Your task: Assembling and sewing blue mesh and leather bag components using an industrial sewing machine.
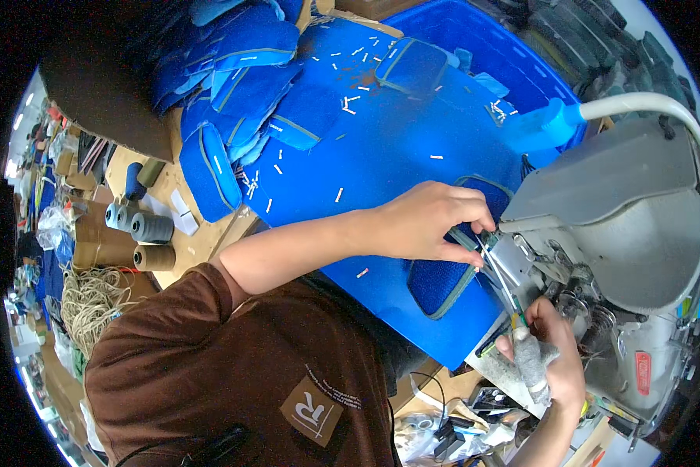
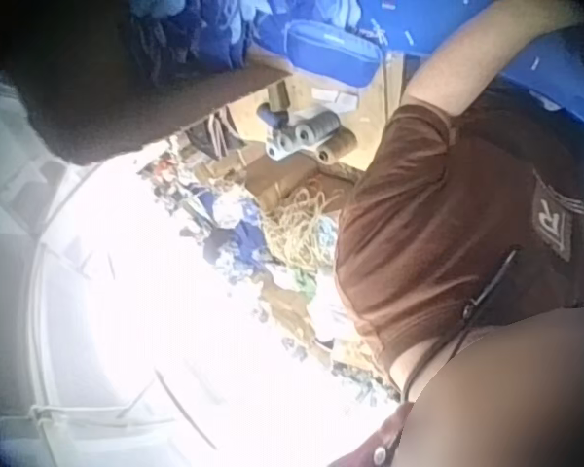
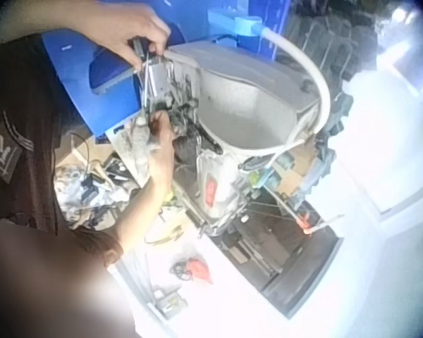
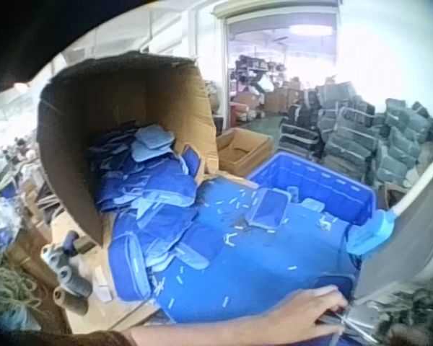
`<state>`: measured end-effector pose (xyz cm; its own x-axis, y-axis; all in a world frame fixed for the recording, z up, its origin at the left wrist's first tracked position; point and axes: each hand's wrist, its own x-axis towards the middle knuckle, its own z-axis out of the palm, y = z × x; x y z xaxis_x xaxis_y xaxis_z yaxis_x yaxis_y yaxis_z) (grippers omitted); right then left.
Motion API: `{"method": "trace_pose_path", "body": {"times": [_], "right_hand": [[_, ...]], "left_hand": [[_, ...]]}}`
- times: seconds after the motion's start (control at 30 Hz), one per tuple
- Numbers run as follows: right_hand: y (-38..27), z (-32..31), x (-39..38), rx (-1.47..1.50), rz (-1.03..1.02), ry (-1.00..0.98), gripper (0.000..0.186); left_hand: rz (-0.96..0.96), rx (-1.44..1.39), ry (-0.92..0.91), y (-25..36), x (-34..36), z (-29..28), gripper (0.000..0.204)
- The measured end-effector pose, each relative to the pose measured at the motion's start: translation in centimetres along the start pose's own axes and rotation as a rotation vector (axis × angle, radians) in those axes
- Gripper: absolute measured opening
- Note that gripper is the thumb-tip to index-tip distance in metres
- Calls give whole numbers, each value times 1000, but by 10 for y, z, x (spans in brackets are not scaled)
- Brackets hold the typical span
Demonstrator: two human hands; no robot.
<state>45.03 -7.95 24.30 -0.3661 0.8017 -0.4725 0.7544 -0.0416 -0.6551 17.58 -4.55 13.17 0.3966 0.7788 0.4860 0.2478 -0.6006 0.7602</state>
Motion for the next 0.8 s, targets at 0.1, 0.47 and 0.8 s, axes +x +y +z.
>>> {"method": "trace_pose_path", "body": {"times": [0.1,0.47,0.8], "right_hand": [[0,3,4,-224,-56,44,38],[47,69,-53,457,156,220,37],[27,139,-10,-323,-126,735,24]], "left_hand": [[-8,-2,3,1,-1,0,40],[-136,-53,-105,18,-10,-26,35],[-375,-92,-112,35,-2,-7,15]]}}
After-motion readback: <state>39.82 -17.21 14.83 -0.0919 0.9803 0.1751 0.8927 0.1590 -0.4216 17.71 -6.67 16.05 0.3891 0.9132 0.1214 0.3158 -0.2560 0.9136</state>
